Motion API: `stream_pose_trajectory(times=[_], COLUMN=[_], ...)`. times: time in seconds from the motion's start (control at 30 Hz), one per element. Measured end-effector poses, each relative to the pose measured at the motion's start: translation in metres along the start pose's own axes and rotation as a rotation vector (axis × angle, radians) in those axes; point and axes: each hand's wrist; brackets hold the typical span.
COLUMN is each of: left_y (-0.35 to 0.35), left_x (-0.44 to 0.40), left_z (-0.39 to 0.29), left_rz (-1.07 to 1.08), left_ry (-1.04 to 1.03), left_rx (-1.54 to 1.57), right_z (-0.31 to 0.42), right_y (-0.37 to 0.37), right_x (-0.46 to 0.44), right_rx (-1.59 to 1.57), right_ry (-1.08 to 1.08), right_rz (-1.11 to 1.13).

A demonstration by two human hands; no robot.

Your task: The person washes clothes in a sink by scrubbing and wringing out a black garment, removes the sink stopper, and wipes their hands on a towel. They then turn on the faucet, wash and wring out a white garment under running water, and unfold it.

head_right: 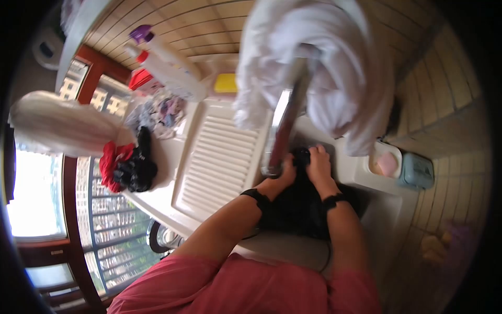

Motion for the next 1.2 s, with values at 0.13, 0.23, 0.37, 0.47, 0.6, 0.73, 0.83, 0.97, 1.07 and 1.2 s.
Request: stream_pose_trajectory(times=[0.13, 0.23, 0.37, 0.47, 0.6, 0.73, 0.83, 0.97, 1.07, 1.2], left_y=[0.077, 0.100, 0.116, 0.115, 0.191, 0.244, 0.287, 0.304, 0.294, 0.242], left_x=[0.081, 0.111, 0.127, 0.148, 0.225, 0.283, 0.320, 0.342, 0.330, 0.265], left_z=[-0.022, 0.002, 0.026, 0.025, -0.020, -0.071, -0.102, -0.113, -0.114, -0.087], left_rz=[-0.009, -0.057, -0.029, -0.053, 0.076, 0.025, -0.058, -0.138, -0.127, -0.133], left_ry=[-0.189, -0.359, -0.476, -0.591, -0.722, -1.106, -1.249, -1.485, -1.390, -1.119], left_rx=[0.056, 0.197, 0.276, 0.289, 0.428, 0.581, 0.633, 0.719, 0.665, 0.474], right_z=[0.052, 0.074, 0.094, 0.129, 0.211, 0.276, 0.328, 0.367, 0.361, 0.294], right_y=[0.065, 0.104, 0.121, 0.155, 0.245, 0.336, 0.387, 0.403, 0.374, 0.324], right_x=[0.016, 0.035, 0.071, 0.075, 0.060, 0.058, 0.057, 0.046, 0.042, 0.032], right_rx=[0.003, -0.104, -0.184, -0.475, -0.483, -0.566, -0.566, 0.019, -0.178, 0.139], right_ry=[0.129, -0.018, 0.096, -0.137, -0.018, 0.097, 0.203, 0.600, 0.429, 0.536], right_rz=[-0.053, 0.077, 0.050, 0.142, -0.039, -0.243, -0.376, -0.375, -0.341, -0.223])
Point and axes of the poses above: each hand's wrist, its own x-axis away from the middle knuckle, its own y-axis out of the back of the hand, z = x × y, and after that the axes turned 13 degrees about y, right-handed
